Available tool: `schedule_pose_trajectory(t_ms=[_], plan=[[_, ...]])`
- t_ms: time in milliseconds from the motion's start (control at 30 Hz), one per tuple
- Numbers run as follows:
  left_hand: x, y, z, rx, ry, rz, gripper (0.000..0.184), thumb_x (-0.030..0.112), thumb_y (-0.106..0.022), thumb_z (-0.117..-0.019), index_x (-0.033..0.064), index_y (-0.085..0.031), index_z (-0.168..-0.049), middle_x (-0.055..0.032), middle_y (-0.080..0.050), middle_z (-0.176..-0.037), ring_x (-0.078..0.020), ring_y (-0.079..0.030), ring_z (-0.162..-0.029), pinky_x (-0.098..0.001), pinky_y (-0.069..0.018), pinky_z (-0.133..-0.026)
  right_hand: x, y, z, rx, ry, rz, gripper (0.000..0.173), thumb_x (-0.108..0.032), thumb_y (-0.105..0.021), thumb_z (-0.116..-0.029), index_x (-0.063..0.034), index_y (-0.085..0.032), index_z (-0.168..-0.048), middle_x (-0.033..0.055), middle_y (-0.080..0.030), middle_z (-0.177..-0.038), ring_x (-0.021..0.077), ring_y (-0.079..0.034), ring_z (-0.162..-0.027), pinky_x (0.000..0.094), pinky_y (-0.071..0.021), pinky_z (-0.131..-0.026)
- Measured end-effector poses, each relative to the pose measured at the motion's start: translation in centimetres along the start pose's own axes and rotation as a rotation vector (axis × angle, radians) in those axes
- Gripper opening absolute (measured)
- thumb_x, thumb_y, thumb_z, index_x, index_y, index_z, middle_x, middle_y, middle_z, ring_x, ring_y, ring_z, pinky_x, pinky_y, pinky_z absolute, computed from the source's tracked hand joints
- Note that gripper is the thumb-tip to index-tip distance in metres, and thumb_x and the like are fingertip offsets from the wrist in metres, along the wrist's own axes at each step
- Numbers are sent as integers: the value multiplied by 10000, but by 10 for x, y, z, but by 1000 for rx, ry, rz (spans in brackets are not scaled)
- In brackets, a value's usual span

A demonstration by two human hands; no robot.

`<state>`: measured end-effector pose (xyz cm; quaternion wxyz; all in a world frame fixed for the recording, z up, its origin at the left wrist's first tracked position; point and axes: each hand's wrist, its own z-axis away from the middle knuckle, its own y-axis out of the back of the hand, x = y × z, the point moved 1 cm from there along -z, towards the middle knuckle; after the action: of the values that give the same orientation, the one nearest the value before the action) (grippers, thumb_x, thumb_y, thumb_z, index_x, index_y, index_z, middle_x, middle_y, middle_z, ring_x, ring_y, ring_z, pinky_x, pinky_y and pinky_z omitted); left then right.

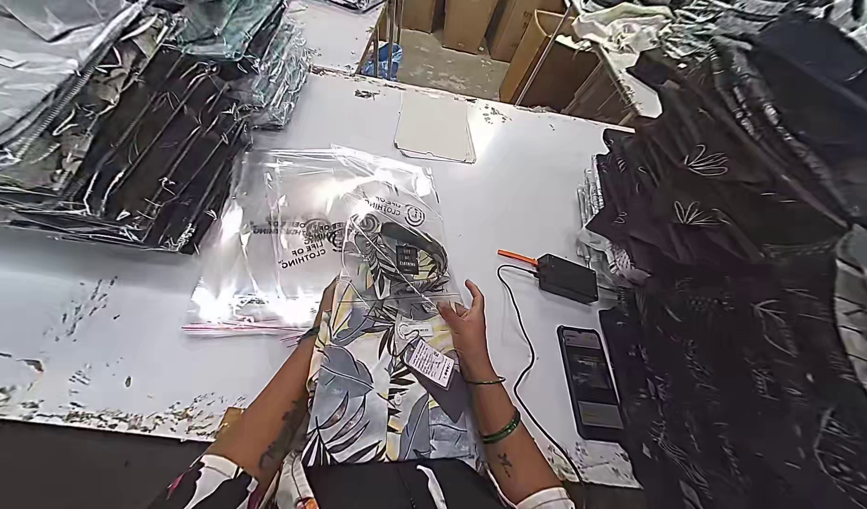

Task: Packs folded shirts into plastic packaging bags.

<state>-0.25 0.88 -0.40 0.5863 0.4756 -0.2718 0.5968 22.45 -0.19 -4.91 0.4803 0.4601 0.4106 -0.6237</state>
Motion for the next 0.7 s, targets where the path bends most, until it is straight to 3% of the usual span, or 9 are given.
schedule_pose_trajectory(t_ms=[67, 100, 167, 267, 367, 433, 500, 600, 700], plan=[[-5, 6, 24, 45, 71, 235, 359, 104, -300, -1120, -85, -507, -1343, -136, -634, -1207, -56, -600, -1059, -199, -460, -943, 1, 4, -1, 16, 42, 90, 513, 3, -589, -978, 78, -422, -1458, 101, -699, -862, 21, -628, -680, 204, -538, -685], [-11, 7, 36, 71, 109, 325, 331, 141, -331, -1115, -28, -563, -1279, -64, -663, -1088, -25, -629, -944, -198, -503, -843, 2, 5, -3, 51, 74, 154, 412, -11, -570, -987, 80, -524, -1387, 60, -677, -782, 6, -573, -613, 200, -504, -635], [-36, 17, 58, 4, 116, 288, 315, 106, -420, -1072, -28, -556, -1322, -105, -647, -1175, -103, -612, -1024, -296, -488, -910, 6, 9, -2, 96, 131, 269, 314, -42, -554, -1008, 67, -625, -1294, 76, -699, -848, 17, -547, -636, 227, -482, -654], [-68, 34, 84, -1, -80, -159, 358, 142, -638, -941, -63, -633, -1234, -165, -691, -1046, -199, -651, -882, -411, -529, -818, 10, 10, 2, 131, 229, 372, 270, -55, -568, -1004, 78, -673, -1213, 131, -731, -962, 42, -617, -739, 239, -512, -728], [-70, 49, 87, 37, -127, -312, 239, 188, -728, -924, -22, -693, -1033, -16, -609, -723, -71, -521, -585, -280, -456, -585, 10, 7, 4, 141, 282, 425, 259, -46, -593, -983, 85, -691, -1183, 171, -735, -1029, 98, -665, -787, 274, -538, -764], [-67, 52, 79, 39, -60, -133, 123, 99, -679, -951, -11, -684, -896, 24, -592, -663, -18, -512, -549, -218, -453, -561, 9, 5, 4, 142, 308, 451, 256, -35, -594, -972, 90, -698, -1170, 188, -734, -1030, 128, -671, -807, 294, -536, -776], [-66, 51, 72, -11, 50, 168, 224, 41, -544, -1028, 61, -604, -814, 73, -576, -649, 12, -535, -554, -161, -466, -551, 9, 6, 4, 134, 311, 447, 252, -34, -599, -973, 92, -695, -1169, 187, -734, -1037, 120, -678, -826, 280, -538, -790], [-68, 55, 72, -157, 99, 267, 126, 10, -503, -1032, 65, -587, -956, 55, -628, -741, -15, -607, -624, -186, -526, -598, 9, 9, 1, 134, 324, 453, 245, -30, -601, -971, 90, -699, -1161, 183, -736, -1027, 113, -678, -823, 274, -540, -785], [-69, 58, 68, 26, -10, 64, 36, 27, -617, -975, 1, -638, -961, 45, -615, -682, 1, -555, -559, -177, -471, -548, 9, 13, -2, 108, 350, 531, 241, -25, -585, -976, 90, -706, -1149, 205, -735, -1047, 199, -699, -899, 353, -540, -846]])
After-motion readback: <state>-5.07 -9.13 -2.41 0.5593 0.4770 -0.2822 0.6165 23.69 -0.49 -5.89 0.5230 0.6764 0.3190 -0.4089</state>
